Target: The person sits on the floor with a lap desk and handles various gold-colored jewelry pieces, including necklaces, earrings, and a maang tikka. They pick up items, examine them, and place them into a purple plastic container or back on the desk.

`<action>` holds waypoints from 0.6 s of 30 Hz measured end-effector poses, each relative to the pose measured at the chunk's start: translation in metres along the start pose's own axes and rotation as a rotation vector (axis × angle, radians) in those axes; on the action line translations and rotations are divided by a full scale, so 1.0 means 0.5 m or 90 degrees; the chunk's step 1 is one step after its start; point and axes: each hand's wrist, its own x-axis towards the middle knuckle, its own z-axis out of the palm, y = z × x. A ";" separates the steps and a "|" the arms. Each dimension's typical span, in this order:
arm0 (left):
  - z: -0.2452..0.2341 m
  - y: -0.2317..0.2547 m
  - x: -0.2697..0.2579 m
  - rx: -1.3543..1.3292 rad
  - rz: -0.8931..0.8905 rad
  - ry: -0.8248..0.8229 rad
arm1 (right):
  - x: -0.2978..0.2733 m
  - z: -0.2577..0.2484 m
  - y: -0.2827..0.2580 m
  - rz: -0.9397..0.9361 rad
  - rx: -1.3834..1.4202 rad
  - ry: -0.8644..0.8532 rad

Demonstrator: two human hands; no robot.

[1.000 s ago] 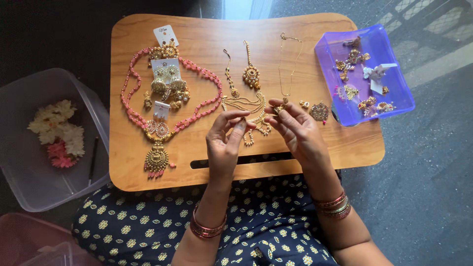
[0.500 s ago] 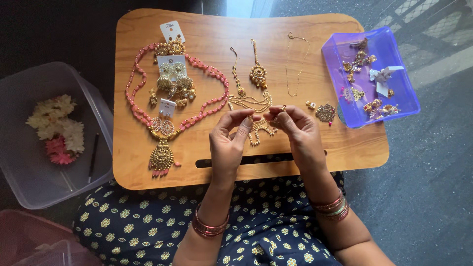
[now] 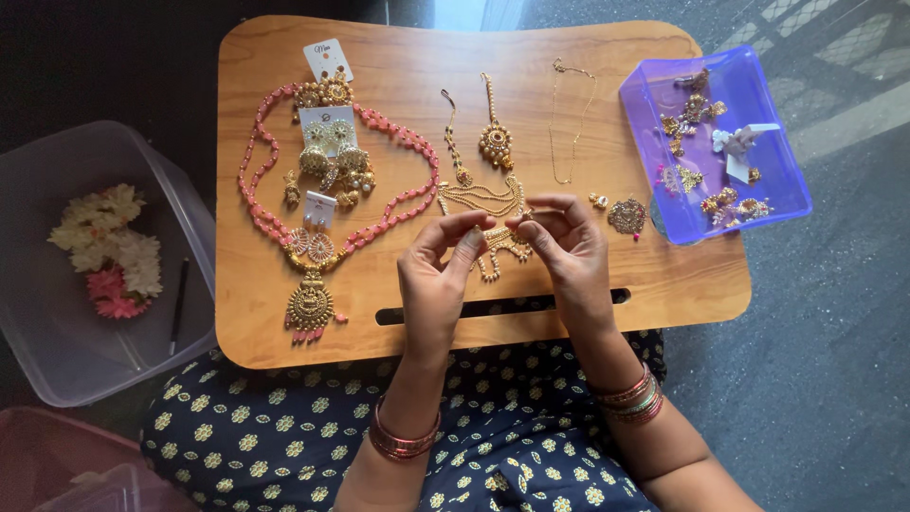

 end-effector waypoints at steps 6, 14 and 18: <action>0.001 -0.004 -0.003 -0.011 0.017 0.000 | 0.001 0.002 -0.002 -0.032 0.030 -0.024; -0.006 -0.032 -0.001 -0.117 -0.026 -0.008 | 0.002 -0.003 -0.009 0.001 0.011 -0.022; -0.015 -0.041 0.001 -0.212 -0.140 -0.025 | 0.008 -0.010 0.005 -0.014 0.081 -0.038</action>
